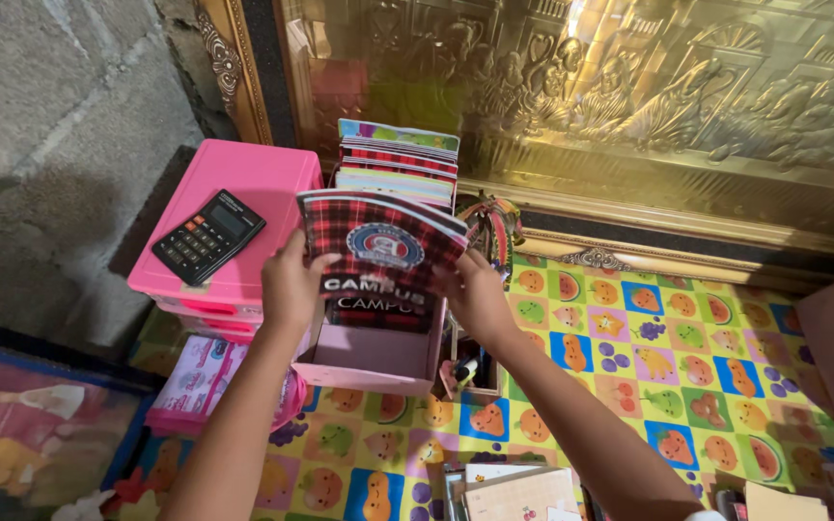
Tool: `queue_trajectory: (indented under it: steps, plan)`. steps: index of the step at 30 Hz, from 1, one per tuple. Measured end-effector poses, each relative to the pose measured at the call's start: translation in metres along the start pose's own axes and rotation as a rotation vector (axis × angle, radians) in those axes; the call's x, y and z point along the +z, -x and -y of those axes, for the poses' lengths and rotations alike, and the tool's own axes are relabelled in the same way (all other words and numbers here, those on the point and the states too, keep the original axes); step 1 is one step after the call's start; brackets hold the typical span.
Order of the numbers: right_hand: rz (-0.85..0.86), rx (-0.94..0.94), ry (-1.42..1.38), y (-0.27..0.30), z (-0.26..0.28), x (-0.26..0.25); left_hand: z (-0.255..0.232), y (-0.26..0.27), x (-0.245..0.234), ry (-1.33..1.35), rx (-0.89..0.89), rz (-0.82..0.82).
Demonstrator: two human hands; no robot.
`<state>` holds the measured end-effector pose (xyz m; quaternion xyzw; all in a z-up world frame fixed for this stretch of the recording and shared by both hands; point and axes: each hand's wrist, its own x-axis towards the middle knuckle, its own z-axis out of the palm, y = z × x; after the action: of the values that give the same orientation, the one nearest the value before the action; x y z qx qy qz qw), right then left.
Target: The person organizes stationery items on a table. They pick up various notebooks and folders, flip through their pages, and place them into a pink box. The person handles items one at a time, including a 'POCSI BEAR' notebook and several 'CAMPUS' branded notebooks.
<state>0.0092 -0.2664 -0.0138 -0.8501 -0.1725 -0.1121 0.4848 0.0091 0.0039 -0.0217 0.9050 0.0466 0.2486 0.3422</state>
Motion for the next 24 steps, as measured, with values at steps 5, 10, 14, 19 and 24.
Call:
queue_trajectory:
  steps: [5,10,14,19,24]
  plan:
    - [0.097,0.093,0.002,0.000,-0.044,0.022,0.028,0.004,0.037,-0.055,-0.050,0.146]
    - [0.145,0.295,-0.073,-0.006,-0.066,0.036,0.039,-0.004,0.064,-0.130,-0.152,0.282]
    - [0.195,0.446,-0.003,-0.011,-0.072,0.039,0.040,-0.006,0.068,-0.168,-0.179,0.270]
    - [-0.006,0.004,0.359,-0.016,-0.094,0.046,0.054,-0.011,0.077,-0.091,-0.190,0.278]
    - [0.028,0.091,0.303,-0.034,-0.107,0.044,0.079,-0.015,0.099,-0.108,-0.191,0.346]
